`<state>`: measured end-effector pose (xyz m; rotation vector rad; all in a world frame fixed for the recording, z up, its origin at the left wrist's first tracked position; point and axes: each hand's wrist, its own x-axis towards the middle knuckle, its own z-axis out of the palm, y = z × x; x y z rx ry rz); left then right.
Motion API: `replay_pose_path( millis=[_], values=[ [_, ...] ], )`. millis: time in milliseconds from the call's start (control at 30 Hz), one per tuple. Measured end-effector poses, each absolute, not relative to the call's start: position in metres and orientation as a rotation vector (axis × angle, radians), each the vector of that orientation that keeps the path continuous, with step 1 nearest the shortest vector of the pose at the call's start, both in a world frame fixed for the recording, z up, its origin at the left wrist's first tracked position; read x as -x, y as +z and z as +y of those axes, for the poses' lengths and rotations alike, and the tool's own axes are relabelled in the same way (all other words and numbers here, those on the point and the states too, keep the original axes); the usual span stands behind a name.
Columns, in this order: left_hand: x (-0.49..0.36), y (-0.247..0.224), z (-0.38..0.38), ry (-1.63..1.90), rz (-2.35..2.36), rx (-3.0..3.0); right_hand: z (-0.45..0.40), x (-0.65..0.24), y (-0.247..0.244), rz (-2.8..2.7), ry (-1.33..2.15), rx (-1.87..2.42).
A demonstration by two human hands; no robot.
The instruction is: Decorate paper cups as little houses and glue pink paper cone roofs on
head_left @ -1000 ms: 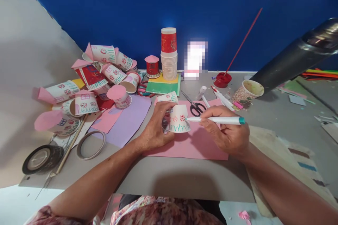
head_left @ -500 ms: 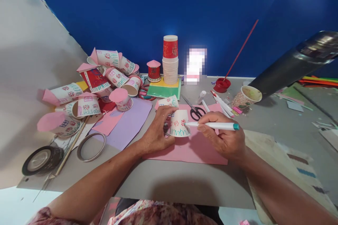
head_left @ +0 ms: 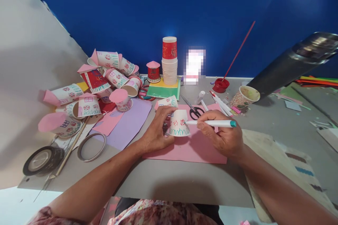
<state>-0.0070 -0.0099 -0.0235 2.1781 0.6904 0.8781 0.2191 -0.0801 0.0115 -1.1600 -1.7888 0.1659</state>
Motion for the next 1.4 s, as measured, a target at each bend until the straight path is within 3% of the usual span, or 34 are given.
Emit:
replay_pose_path(
  millis=[1400],
  values=[
    [0.0044, -0.0275, -0.0114, 0.874, 0.676, -2.043, -0.0802, -0.2194, 0.0127, -1.765, 0.170, 1.217]
  ],
)
